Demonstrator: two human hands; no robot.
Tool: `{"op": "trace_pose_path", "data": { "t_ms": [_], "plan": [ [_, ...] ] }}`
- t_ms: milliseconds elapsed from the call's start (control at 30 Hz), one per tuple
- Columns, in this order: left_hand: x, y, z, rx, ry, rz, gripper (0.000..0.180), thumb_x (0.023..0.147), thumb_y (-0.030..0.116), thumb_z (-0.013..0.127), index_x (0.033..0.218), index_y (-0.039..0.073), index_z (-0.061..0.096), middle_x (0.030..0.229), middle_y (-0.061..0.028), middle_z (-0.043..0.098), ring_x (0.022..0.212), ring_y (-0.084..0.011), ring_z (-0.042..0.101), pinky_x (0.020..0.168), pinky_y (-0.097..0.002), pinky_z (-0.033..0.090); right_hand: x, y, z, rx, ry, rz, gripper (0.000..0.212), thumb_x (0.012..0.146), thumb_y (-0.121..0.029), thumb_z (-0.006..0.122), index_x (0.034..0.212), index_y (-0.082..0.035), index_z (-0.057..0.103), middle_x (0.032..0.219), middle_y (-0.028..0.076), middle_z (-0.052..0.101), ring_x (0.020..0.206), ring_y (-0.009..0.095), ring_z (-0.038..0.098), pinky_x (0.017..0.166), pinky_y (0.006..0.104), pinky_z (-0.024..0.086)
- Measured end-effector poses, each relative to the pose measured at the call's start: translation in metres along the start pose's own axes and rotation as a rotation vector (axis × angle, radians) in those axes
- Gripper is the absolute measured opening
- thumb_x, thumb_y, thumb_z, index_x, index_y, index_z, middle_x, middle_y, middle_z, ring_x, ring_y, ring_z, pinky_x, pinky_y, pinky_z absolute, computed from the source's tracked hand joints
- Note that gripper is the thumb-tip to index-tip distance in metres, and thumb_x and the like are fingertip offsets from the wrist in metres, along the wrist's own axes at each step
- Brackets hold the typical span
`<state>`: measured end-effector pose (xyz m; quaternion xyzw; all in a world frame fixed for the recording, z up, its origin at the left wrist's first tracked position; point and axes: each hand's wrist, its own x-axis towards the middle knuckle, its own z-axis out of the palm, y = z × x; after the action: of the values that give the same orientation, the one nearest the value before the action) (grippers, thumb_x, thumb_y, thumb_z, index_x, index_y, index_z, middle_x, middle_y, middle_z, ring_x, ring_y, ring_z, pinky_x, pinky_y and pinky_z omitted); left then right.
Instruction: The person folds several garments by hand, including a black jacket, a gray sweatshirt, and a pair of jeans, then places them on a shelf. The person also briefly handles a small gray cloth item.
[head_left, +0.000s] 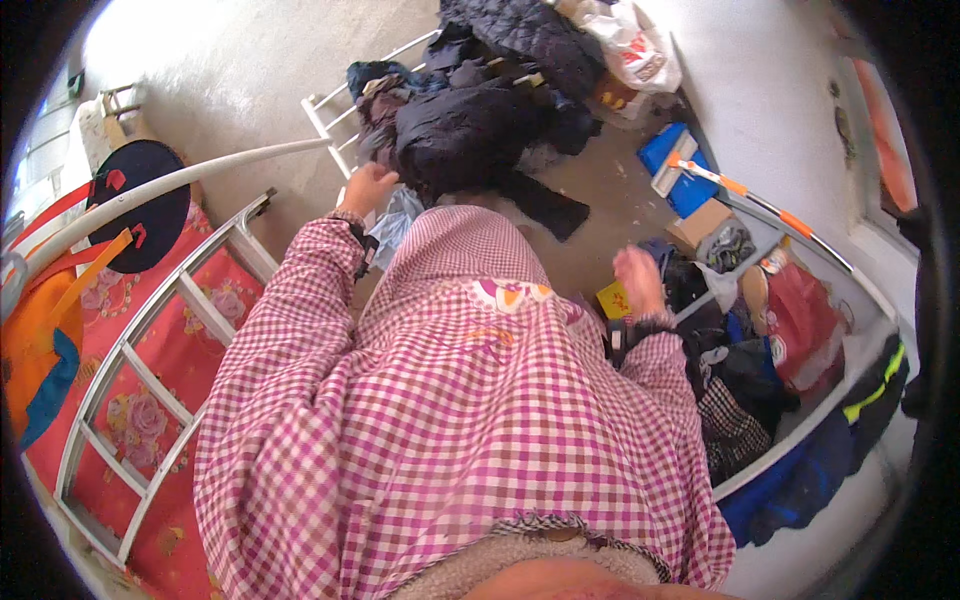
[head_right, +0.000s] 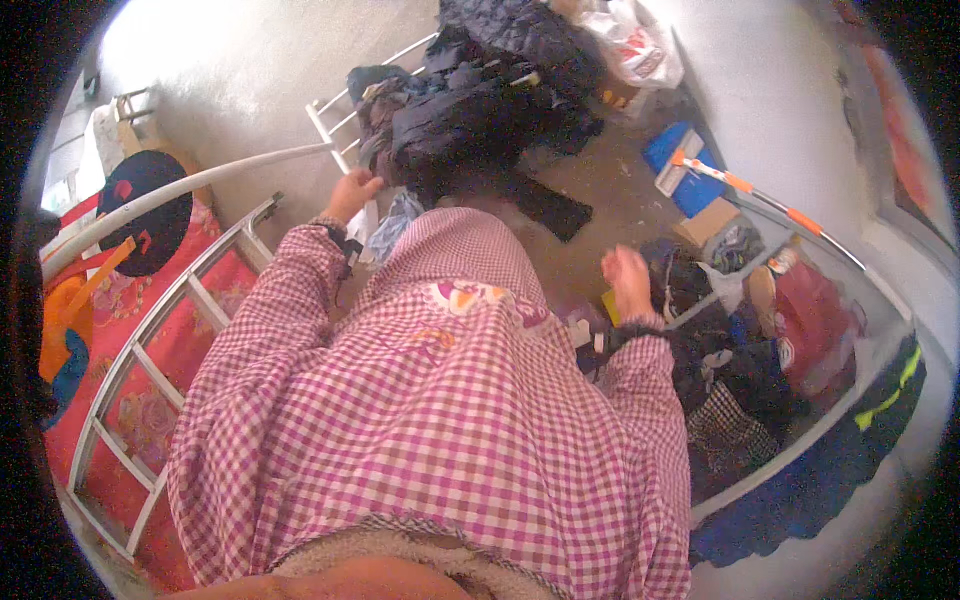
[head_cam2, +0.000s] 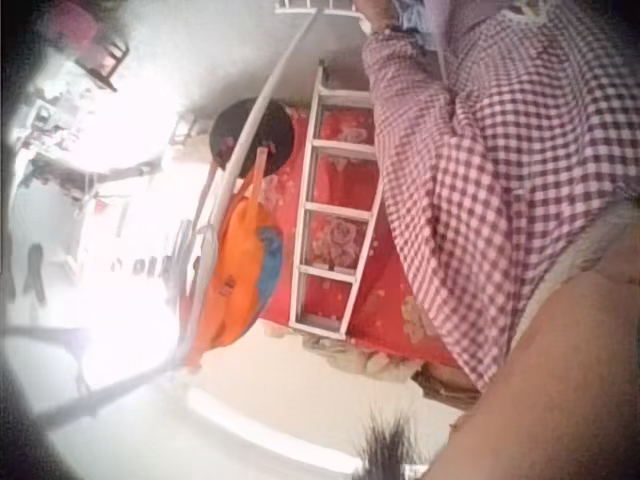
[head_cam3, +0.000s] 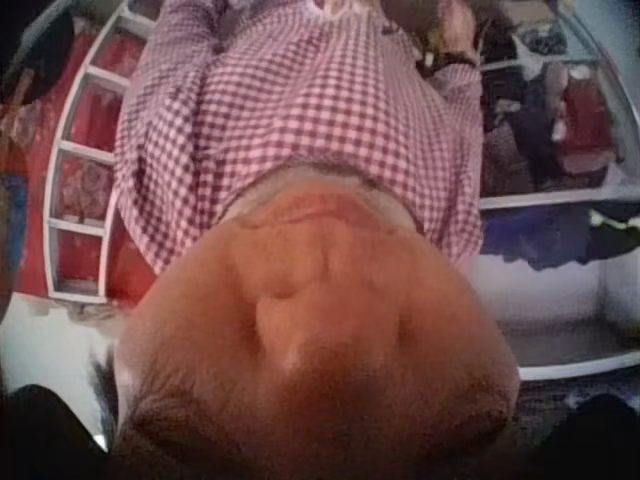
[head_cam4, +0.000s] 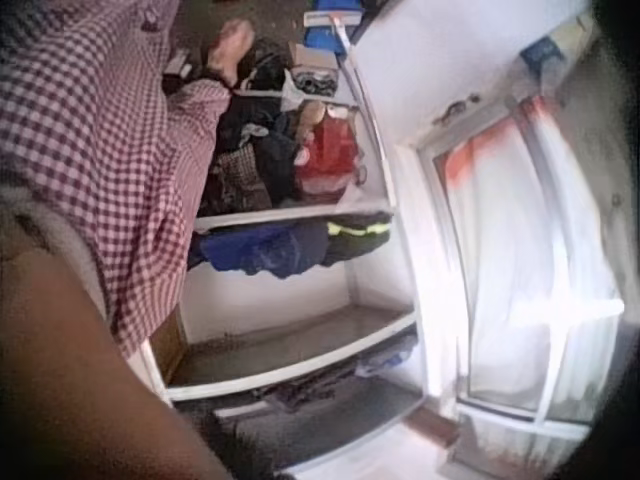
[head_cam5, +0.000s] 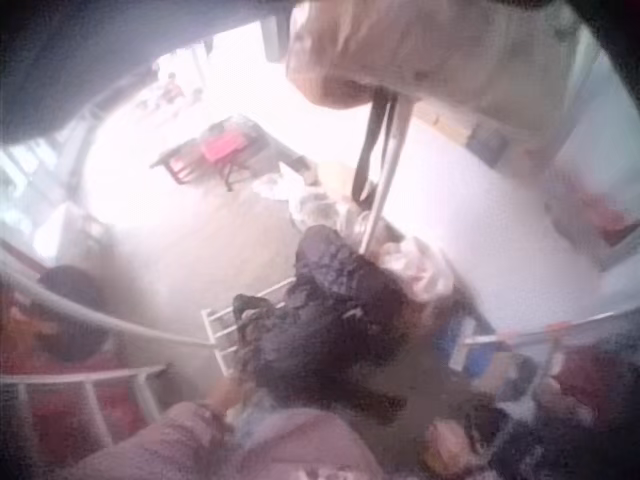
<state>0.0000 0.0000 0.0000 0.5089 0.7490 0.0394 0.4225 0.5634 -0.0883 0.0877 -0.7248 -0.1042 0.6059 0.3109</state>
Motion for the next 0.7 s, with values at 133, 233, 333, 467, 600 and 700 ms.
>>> {"op": "trace_pose_path", "data": {
  "t_ms": [133,233,333,467,600,700],
  "plan": [
    [0.007,-0.048,0.045,-0.022,0.037,-0.048,0.047,0.079,0.036,0.074,0.106,-0.002,0.067,0.088,-0.0154,0.070,0.081,-0.0253,0.068,0.075,-0.0369,0.053,-0.010,0.099,-0.056,-0.152,0.060,0.230,0.012,0.095,-0.019,0.055,0.096,-0.008,0.059,0.082,0.003,0.061,0.073,0.013,0.060,0.063,0.0263,0.049],
    [0.034,-0.038,0.073,0.002,-0.003,-0.068,0.075,0.073,0.035,0.079,0.132,0.001,0.049,0.121,-0.0229,0.058,0.108,-0.0327,0.060,0.092,-0.0386,0.048,-0.023,0.128,-0.061,-0.109,0.133,0.321,0.020,0.095,-0.022,0.056,0.107,-0.006,0.057,0.090,0.003,0.063,0.078,0.015,0.062,0.067,0.0271,0.051],
    [0.070,-0.005,0.099,0.216,0.101,0.002,0.102,0.067,0.036,0.084,0.146,0.007,0.028,0.144,-0.0207,0.038,0.126,-0.0369,0.046,0.102,-0.0432,0.042,-0.018,0.129,-0.051,-0.158,0.109,0.410,0.034,0.096,-0.025,0.058,0.123,-0.006,0.051,0.104,0.006,0.063,0.089,0.016,0.063,0.076,0.0273,0.051],
    [0.129,0.037,0.122,0.464,0.206,0.005,0.075,0.066,0.026,0.082,0.131,0.012,0.048,0.143,-0.0151,0.041,0.131,-0.0336,0.041,0.098,-0.0446,0.043,-0.014,0.127,-0.037,-0.130,0.051,0.374,0.036,0.096,-0.025,0.057,0.126,-0.006,0.050,0.106,0.007,0.063,0.091,0.017,0.063,0.079,0.0280,0.051],
    [0.140,0.077,0.134,0.332,-0.082,0.245,0.022,0.074,0.018,0.064,0.093,0.007,0.066,0.094,-0.0174,0.067,0.090,-0.0373,0.063,0.081,-0.0471,0.051,0.006,0.116,-0.008,-0.150,-0.005,0.335,0.038,0.097,-0.029,0.057,0.126,-0.006,0.050,0.109,0.008,0.063,0.094,0.017,0.063,0.082,0.0287,0.050],
    [0.069,0.119,0.137,0.066,-0.291,0.569,0.025,0.071,0.014,0.063,0.093,0.004,0.063,0.091,-0.0197,0.064,0.088,-0.0395,0.062,0.079,-0.0462,0.050,0.022,0.083,0.029,-0.209,-0.138,0.305,0.044,0.097,-0.032,0.057,0.130,-0.005,0.046,0.117,0.009,0.060,0.102,0.018,0.060,0.086,0.0299,0.049]
  ]
}}
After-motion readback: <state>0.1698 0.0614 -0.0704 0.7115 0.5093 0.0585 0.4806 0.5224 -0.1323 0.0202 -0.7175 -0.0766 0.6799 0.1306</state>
